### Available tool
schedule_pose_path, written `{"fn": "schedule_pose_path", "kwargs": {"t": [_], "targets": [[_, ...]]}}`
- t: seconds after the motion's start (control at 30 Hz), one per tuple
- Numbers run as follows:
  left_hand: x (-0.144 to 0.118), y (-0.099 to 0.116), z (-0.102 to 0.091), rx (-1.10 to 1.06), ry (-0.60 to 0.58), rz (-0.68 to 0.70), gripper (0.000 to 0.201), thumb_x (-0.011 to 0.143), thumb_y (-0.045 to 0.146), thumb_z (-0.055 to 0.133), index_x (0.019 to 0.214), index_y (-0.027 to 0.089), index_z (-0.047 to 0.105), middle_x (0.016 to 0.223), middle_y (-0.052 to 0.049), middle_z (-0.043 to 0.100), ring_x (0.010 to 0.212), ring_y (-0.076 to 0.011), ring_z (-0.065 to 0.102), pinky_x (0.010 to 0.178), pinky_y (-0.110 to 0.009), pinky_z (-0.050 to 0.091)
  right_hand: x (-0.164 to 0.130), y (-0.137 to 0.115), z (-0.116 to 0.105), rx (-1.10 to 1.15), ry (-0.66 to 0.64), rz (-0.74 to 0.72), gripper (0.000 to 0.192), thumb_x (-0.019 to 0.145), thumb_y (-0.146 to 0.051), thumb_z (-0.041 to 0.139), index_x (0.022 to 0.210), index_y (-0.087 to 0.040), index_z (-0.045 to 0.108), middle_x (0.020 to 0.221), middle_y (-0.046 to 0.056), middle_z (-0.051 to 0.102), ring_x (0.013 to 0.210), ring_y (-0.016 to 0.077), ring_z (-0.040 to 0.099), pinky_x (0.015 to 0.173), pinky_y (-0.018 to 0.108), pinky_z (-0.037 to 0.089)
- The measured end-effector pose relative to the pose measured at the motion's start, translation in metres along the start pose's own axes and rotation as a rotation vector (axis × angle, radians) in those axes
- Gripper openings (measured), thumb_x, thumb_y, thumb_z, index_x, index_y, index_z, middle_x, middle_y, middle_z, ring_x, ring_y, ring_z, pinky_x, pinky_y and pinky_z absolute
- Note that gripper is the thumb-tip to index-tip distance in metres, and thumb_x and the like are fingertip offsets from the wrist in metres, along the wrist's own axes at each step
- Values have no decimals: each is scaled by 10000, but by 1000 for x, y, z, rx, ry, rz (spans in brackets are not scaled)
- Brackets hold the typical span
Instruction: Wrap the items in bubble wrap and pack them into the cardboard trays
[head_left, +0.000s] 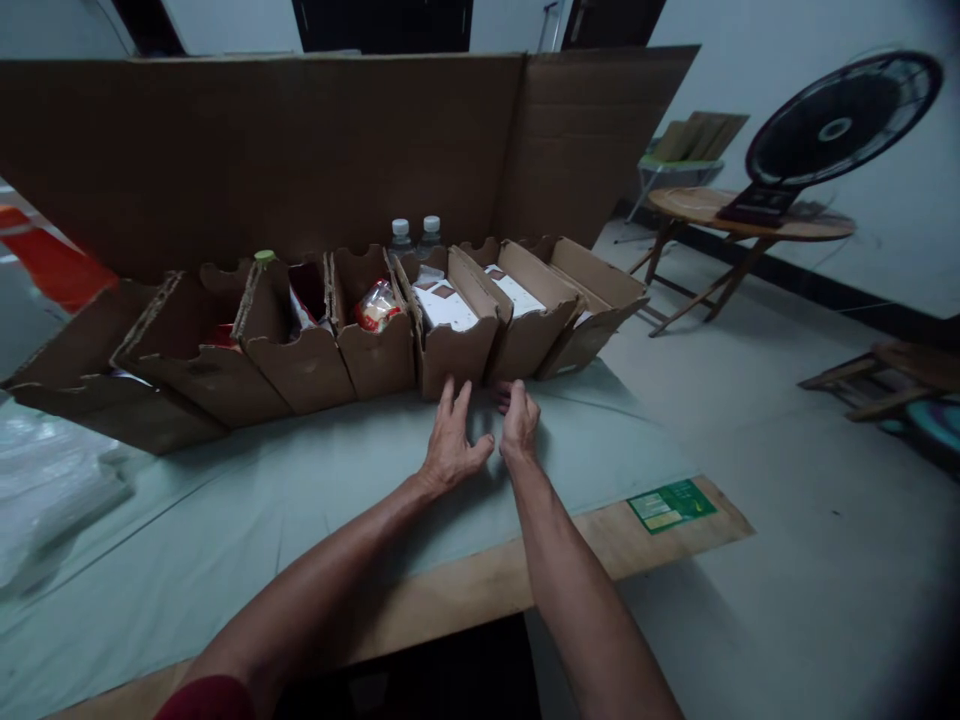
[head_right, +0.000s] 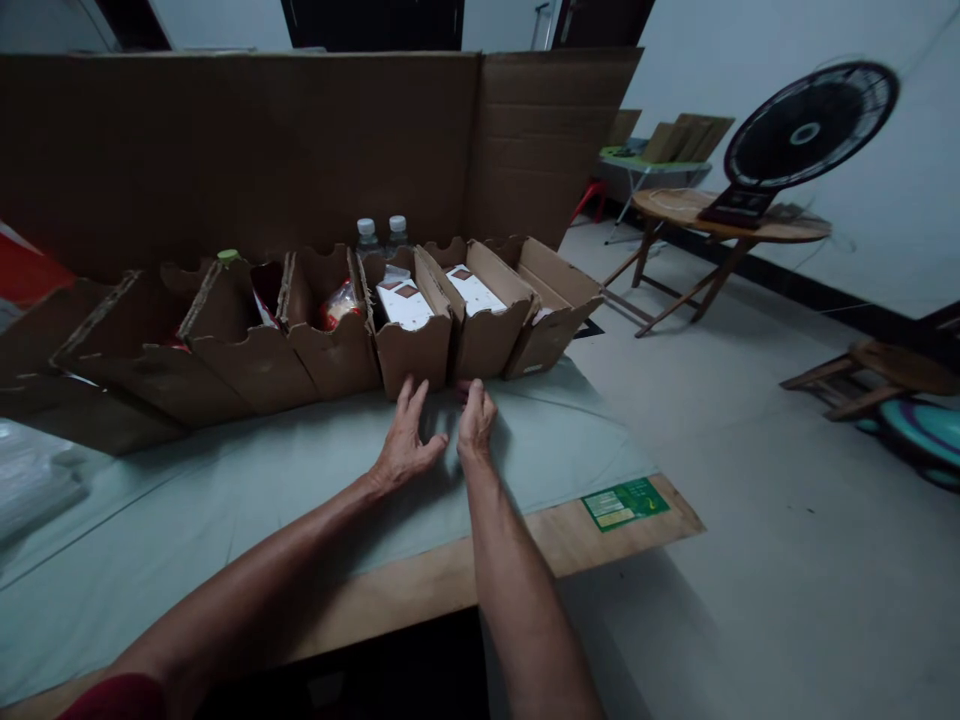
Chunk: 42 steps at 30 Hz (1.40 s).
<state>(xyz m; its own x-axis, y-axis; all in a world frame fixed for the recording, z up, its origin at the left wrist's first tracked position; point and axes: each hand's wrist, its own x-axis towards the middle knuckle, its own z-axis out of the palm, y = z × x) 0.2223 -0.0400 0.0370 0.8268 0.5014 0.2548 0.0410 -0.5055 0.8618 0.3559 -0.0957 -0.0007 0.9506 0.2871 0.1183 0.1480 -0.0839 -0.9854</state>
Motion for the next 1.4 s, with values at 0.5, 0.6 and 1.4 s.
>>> {"fn": "schedule_pose_path", "kwargs": {"t": [0.5, 0.6, 1.4], "targets": [[-161, -74, -142, 512, 321, 15, 346, 886, 277, 602, 1207, 181, 689, 1508, -185, 484, 1445, -378, 414, 1131, -638, 419, -67, -114, 50, 31, -363, -454, 303, 929, -387, 523, 1107, -197, 678, 806, 22, 718, 631, 149, 641, 654, 288, 550], [-165, -75, -142, 530, 381, 45, 307, 896, 252, 592, 1175, 171, 693, 1493, -186, 501, 1449, -381, 404, 1116, -635, 441, -62, -153, 84, -193, -525, -577, 499, 913, -273, 524, 1407, -209, 553, 808, -7, 712, 649, 136, 632, 712, 263, 528], [-161, -44, -157, 103, 500, -93, 618, 857, 272, 643, 1454, 254, 483, 1539, -156, 463, 1397, -344, 474, 965, -504, 562, -129, -140, -142, -482, -467, -534, 269, 813, -247, 608, 1044, -276, 743, 1001, 24, 776, 898, 201, 739, 776, 279, 568]]}}
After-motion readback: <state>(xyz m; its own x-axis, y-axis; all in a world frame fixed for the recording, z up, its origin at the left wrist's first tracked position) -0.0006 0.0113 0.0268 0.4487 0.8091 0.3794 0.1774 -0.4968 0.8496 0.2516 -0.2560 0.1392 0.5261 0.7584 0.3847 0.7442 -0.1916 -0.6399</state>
